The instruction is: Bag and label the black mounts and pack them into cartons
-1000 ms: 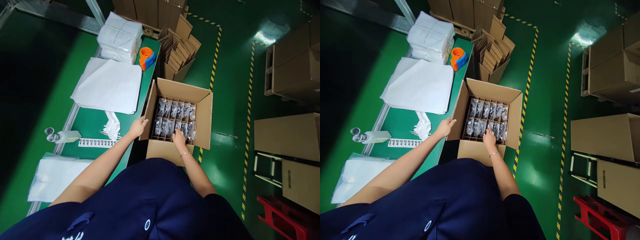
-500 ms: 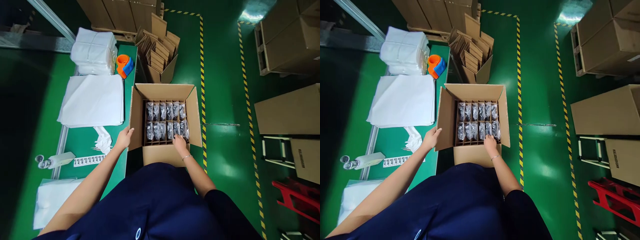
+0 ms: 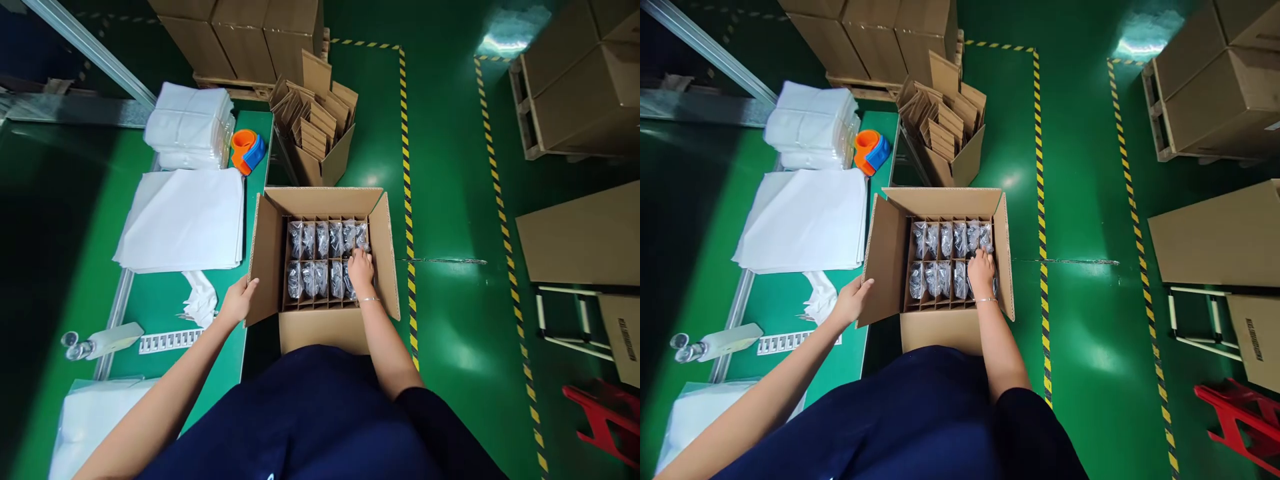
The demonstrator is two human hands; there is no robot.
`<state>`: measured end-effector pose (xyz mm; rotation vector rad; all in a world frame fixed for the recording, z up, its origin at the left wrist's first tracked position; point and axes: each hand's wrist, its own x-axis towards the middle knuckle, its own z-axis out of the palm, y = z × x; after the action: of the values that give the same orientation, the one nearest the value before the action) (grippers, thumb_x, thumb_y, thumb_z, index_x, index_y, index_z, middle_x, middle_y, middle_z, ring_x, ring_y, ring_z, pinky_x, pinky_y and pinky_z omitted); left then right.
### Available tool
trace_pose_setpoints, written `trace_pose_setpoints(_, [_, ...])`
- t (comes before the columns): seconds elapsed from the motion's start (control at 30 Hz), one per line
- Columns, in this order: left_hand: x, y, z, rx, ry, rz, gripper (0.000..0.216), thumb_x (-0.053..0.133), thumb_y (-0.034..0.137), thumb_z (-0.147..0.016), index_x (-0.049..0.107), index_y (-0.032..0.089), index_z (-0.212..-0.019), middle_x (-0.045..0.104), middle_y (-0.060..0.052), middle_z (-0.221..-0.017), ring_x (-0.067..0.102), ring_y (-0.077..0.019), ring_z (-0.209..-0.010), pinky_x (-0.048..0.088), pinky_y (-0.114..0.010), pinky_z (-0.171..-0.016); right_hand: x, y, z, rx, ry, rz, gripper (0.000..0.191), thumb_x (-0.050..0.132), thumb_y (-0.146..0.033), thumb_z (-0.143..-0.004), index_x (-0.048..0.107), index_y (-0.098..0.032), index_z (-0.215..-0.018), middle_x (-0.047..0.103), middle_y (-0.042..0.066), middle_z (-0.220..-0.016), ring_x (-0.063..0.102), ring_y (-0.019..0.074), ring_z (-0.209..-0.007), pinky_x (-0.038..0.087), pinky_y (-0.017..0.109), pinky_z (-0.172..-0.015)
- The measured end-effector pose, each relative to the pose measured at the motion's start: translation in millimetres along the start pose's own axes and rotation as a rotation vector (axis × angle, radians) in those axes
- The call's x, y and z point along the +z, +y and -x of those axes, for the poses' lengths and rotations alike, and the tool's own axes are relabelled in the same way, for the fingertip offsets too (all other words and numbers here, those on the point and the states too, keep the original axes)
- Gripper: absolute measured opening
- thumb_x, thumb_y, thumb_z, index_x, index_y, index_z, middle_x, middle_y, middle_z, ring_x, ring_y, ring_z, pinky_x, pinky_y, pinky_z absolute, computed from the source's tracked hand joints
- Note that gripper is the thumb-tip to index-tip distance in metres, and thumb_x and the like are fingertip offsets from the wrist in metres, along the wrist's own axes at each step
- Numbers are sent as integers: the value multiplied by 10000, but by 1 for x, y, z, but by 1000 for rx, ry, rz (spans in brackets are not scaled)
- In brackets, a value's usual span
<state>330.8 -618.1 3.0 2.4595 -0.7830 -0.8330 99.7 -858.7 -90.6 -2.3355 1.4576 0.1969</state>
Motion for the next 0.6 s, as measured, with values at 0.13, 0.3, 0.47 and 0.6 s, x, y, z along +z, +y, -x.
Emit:
trace_pose_setpoints(0.13, [-1,1,1,-25,-8,7,570,326,633,-856,641,166,-940,732,-129,-962,665,-325,-901,530,-419,-797,8,-13,-33,74,-20,-24,367,380,-163,-926,548,-113,-1249,516,186,-1429,505,277,-1222,432,385,-971])
trace_pose_setpoints(0.3, [-1,1,2,-64,-33,55,596,330,646,-861,646,167,-1023,727,-129,-1055,652,-335,-991,523,-418,-837,23,-9,-26,76,-86,8,275,403,-194,-944,601,-129,-1124,695,176,-1111,587,274,-1075,454,365,-878])
trace_pose_setpoints(0.47, [-1,0,1,-91,-30,61,575,344,648,-851,650,186,-1008,732,-114,-1021,654,-335,-974,529,-407,-825,12,-10,-25,51,-98,34,246,434,-213,-943,605,-130,-1098,694,159,-1112,587,267,-1054,446,347,-876])
trace_pose_setpoints(0.6, [-1,1,1,-93,-49,74,560,347,638,-850,638,186,-1007,731,-103,-995,663,-325,-941,522,-406,-829,2,-25,-28,-101,-15,10,295,372,-239,-977,587,-164,-1165,639,144,-1255,546,241,-1141,422,335,-937])
